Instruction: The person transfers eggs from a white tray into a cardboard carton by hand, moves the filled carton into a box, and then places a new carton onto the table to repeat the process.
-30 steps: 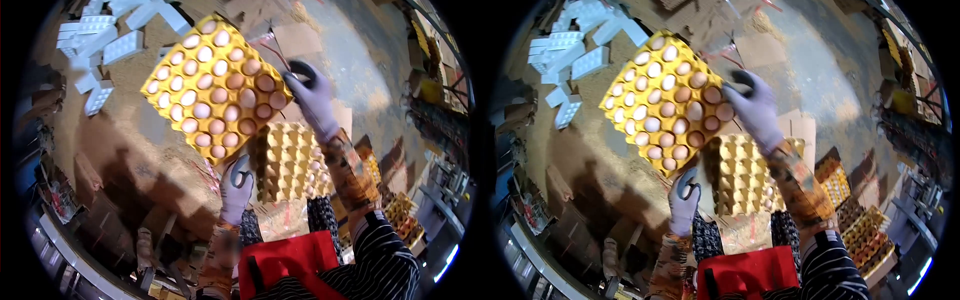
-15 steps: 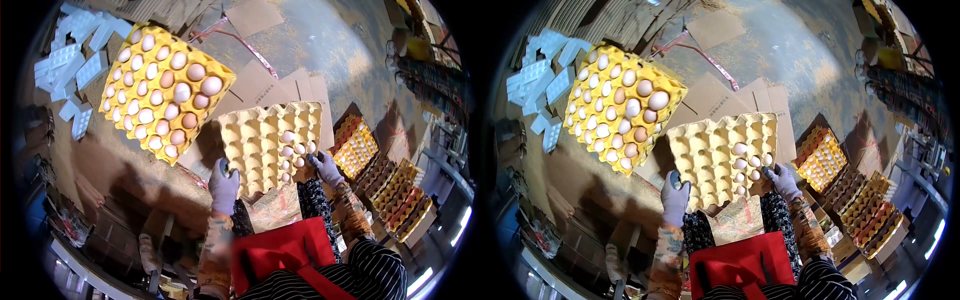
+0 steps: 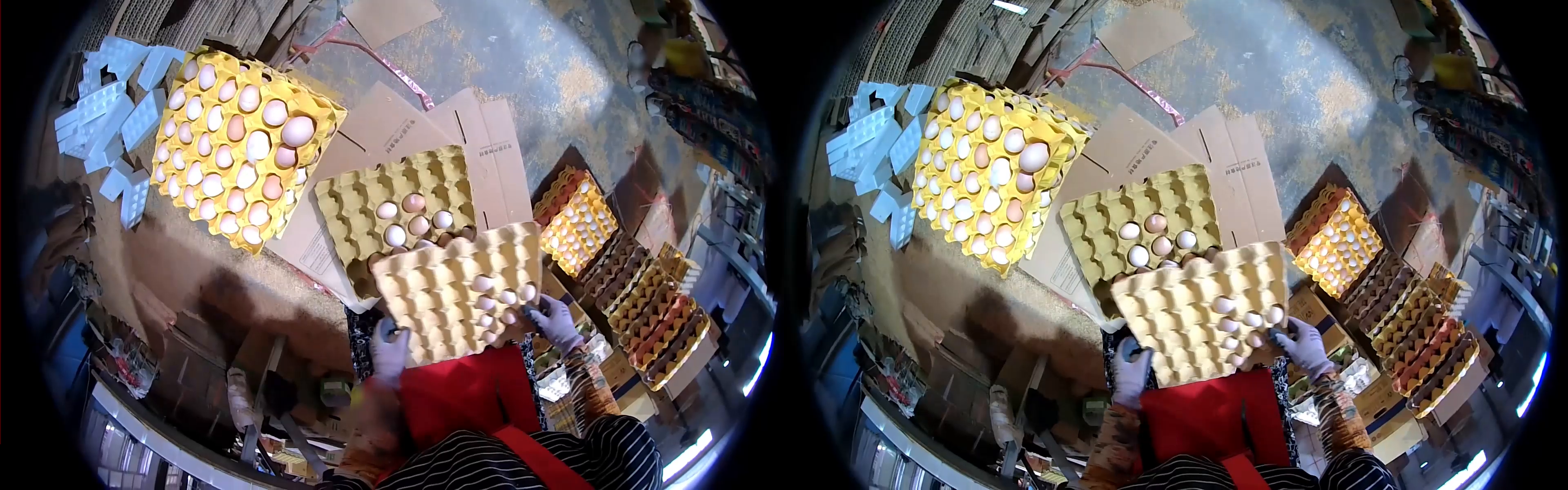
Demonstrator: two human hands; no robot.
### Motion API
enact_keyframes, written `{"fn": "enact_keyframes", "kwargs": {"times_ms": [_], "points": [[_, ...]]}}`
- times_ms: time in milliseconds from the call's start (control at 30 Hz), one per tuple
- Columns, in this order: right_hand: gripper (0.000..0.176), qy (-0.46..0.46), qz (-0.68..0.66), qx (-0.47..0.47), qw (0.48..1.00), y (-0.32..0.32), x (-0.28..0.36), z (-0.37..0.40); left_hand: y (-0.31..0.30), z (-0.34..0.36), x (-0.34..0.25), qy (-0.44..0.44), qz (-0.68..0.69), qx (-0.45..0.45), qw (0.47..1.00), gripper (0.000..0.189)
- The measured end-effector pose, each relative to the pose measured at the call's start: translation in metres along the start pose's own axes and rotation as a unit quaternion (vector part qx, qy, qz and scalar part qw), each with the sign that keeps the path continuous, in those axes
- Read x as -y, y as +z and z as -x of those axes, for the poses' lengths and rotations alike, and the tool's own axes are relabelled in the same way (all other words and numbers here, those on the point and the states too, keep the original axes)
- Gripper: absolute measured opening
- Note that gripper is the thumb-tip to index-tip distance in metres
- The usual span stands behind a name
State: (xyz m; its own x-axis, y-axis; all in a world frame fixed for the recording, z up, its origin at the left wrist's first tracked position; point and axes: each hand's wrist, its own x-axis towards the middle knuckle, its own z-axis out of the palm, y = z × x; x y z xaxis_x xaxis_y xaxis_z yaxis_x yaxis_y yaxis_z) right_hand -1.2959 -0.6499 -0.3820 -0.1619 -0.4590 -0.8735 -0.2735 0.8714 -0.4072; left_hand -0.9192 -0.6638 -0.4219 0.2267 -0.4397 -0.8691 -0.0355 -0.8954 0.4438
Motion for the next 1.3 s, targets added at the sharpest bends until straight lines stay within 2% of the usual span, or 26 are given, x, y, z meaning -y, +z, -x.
{"fn": "enact_keyframes", "kwargs": {"times_ms": [33,67,133,200,233,300,333,400,433,467,533,567,633,667,733,800,867,900,1000,1067,1133,1167,1200,1267,1300], "points": [[0.047,0.001,0.091,0.027,0.996,0.007,0.019,-0.003,-0.016,-0.005,0.002,-0.019,0.007,-0.012,1.0,0.035],[0.047,-0.005,0.091,0.049,0.995,0.019,0.043,-0.004,-0.034,-0.013,0.002,-0.036,0.014,-0.023,0.999,0.033],[0.047,-0.073,0.146,0.071,0.984,0.048,0.045,-0.018,-0.073,-0.024,0.015,0.03,-0.009,-0.071,0.997,0.024],[0.049,-0.124,0.199,0.114,0.966,0.078,0.073,-0.029,-0.112,-0.018,0.007,-0.016,0.026,-0.099,0.995,0.025],[0.049,-0.167,0.211,0.104,0.957,0.096,0.084,-0.032,-0.138,-0.012,0.014,0.118,-0.159,-0.091,0.976,0.027],[0.049,-0.226,0.231,0.116,0.939,0.134,0.102,-0.036,-0.189,0.005,0.037,0.065,-0.126,-0.103,0.985,0.029],[0.048,-0.243,0.239,0.138,0.93,0.151,0.11,-0.038,-0.203,0.009,0.046,-0.125,0.093,-0.123,0.98,0.029],[0.047,-0.227,0.298,0.192,0.907,0.176,0.135,-0.045,-0.2,0.025,0.023,-0.09,0.091,-0.095,0.987,0.025],[0.044,-0.274,0.292,0.153,0.903,0.185,0.134,-0.046,-0.203,0.029,0.02,-0.036,0.013,-0.08,0.996,0.023],[0.044,-0.278,0.292,0.152,0.902,0.185,0.137,-0.049,-0.205,0.025,0.018,-0.04,0.012,-0.091,0.995,0.021],[0.045,-0.221,0.303,0.144,0.916,0.178,0.14,-0.057,-0.201,0.014,0.01,-0.04,0.012,-0.108,0.993,0.019],[0.041,-0.237,0.262,0.084,0.932,0.175,0.121,-0.06,-0.199,0.005,0.012,0.031,-0.081,-0.091,0.992,0.018],[0.041,-0.188,0.233,0.058,0.952,0.151,0.096,-0.065,-0.178,-0.016,0.003,0.049,-0.09,-0.081,0.991,0.02],[0.041,-0.155,0.19,0.023,0.969,0.139,0.087,-0.064,-0.16,-0.031,-0.007,-0.004,-0.006,-0.084,0.996,0.022],[0.042,-0.123,0.17,-0.014,0.978,0.116,0.08,-0.064,-0.136,-0.062,-0.021,0.028,-0.015,-0.039,0.999,0.024],[0.042,-0.135,0.156,-0.053,0.977,0.102,0.078,-0.07,-0.107,-0.089,-0.041,0.114,-0.055,-0.062,0.99,0.03],[0.043,-0.134,0.163,-0.063,0.976,0.096,0.071,-0.086,-0.088,-0.1,-0.077,0.136,-0.103,-0.027,0.985,0.035],[0.044,-0.125,0.169,-0.059,0.976,0.093,0.076,-0.088,-0.082,-0.11,-0.078,0.156,-0.064,-0.026,0.985,0.037],[0.045,-0.114,0.168,-0.035,0.979,0.089,0.092,-0.087,-0.088,-0.111,-0.082,0.157,-0.075,-0.028,0.984,0.038],[0.046,-0.112,0.159,-0.008,0.981,0.091,0.096,-0.088,-0.107,-0.107,-0.065,0.147,-0.064,-0.043,0.986,0.037],[0.047,-0.108,0.181,0.021,0.977,0.089,0.096,-0.085,-0.117,-0.086,-0.077,0.054,-0.059,0.011,0.997,0.037],[0.048,-0.113,0.166,0.032,0.979,0.086,0.098,-0.078,-0.115,-0.074,-0.082,0.042,-0.025,0.021,0.999,0.036],[0.042,-0.155,0.189,-0.001,0.97,0.09,0.079,-0.08,-0.115,-0.071,-0.079,0.044,-0.03,0.028,0.998,0.036],[0.036,-0.099,0.248,0.093,0.959,0.084,0.094,-0.072,-0.118,-0.071,-0.07,0.041,-0.045,0.035,0.998,0.037],[0.033,-0.166,0.234,0.074,0.955,0.086,0.073,-0.077,-0.115,-0.071,-0.071,0.037,-0.036,0.024,0.998,0.039]]}}
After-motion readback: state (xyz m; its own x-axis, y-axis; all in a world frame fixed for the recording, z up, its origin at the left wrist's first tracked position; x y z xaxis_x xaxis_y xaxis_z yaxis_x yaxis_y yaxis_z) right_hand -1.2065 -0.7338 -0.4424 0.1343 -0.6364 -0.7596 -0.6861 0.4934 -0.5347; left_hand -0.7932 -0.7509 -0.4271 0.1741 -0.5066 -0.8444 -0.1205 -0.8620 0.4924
